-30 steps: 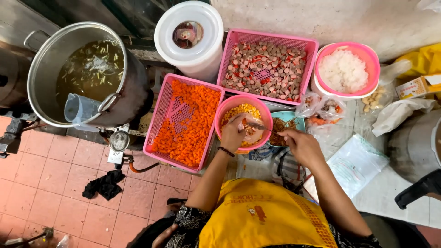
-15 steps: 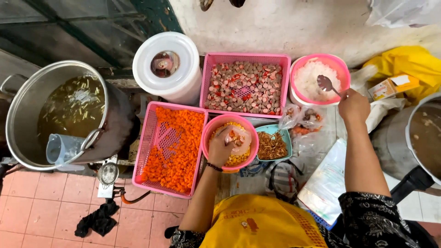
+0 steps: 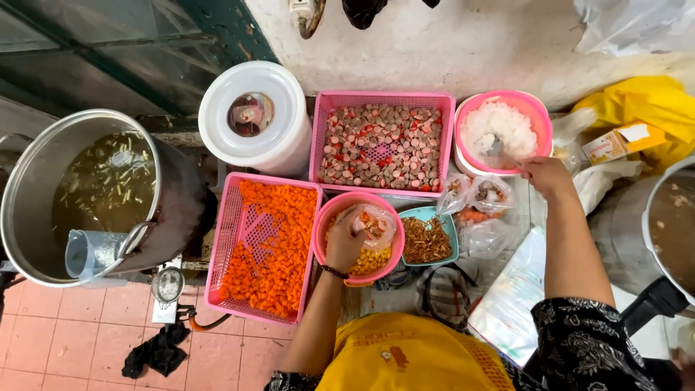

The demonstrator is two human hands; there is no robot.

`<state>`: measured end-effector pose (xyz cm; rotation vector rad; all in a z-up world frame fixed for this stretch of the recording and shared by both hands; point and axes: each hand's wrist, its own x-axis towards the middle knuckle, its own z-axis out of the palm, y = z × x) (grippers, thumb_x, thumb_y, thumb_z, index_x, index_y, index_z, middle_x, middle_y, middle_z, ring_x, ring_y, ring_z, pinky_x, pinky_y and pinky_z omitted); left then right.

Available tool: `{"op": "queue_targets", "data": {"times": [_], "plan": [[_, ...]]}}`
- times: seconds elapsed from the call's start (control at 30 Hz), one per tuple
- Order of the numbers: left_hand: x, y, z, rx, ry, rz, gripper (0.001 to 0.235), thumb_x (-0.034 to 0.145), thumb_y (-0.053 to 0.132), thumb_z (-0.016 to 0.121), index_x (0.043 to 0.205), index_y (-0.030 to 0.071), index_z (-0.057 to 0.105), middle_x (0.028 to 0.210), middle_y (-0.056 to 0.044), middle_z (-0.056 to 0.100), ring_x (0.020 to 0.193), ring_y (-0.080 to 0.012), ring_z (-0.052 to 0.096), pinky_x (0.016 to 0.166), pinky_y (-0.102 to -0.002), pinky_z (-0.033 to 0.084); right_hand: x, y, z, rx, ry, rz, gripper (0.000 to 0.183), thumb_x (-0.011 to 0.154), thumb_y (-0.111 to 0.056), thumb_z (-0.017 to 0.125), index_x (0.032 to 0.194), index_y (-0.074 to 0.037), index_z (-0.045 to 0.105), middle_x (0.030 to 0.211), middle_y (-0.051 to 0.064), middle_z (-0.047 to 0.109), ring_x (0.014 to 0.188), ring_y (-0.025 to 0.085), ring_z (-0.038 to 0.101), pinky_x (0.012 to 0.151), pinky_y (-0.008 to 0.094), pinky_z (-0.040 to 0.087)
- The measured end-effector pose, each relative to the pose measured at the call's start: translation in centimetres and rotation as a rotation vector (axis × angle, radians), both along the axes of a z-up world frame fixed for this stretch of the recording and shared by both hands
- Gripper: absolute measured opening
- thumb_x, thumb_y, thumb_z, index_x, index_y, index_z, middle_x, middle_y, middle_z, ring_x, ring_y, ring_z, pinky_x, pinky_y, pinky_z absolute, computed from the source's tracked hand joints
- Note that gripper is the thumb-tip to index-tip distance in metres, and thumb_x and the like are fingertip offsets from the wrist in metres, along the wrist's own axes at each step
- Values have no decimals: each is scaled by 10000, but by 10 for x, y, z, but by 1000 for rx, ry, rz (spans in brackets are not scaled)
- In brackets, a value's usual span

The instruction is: Portioning various food ingredients such as diced carrots, corn, and sliced sausages into individual plastic bags.

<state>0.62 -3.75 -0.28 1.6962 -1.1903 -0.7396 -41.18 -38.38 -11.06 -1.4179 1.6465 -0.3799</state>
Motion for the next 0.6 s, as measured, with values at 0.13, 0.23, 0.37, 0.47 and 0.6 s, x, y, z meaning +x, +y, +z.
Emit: {"op": "queue_targets", "data": {"times": [0.13,0.23,0.37,0.47,0.6], "plan": [[4,2,-23,-84,-70,-8,538,844,-42,666,1376,33,626,1383,-165,644,1012,-224,675,817,-314,552,-14,20,1,114,-327,-151,73,952,-127,636,959,-64,673,746,16,613,498,72,423,414,256,270],[2,-1,-4,-77,-55,-22,535,847,-42,667,1375,34,623,1380,-160,641,975,-212,656,798,-313,546,-17,30,10,139,-434,-206,70,981,-128,637,1021,-75,661,766,21,612,492,55,419,416,222,272],[2,-5,-3,24,30,-9,522,849,-36,646,1364,43,617,1378,-145,640,821,-182,659,713,-302,535,-11,53,45,150,-496,-202,92,993,-118,624,1067,-80,664,773,16,607,484,40,384,416,212,254],[1,-7,-4,58,50,0,535,834,-38,636,1361,50,624,1388,-138,639,789,-189,662,693,-299,533,2,72,72,159,-513,-171,105,996,-110,614,1082,-94,674,769,10,600,489,32,347,421,211,229],[2,-5,-12,-2,63,-6,561,815,-42,657,1368,45,628,1376,-152,638,893,-202,693,740,-301,550,36,114,112,190,-476,-59,121,1007,-106,611,1105,-104,684,792,-4,600,567,25,404,486,185,280]]}}
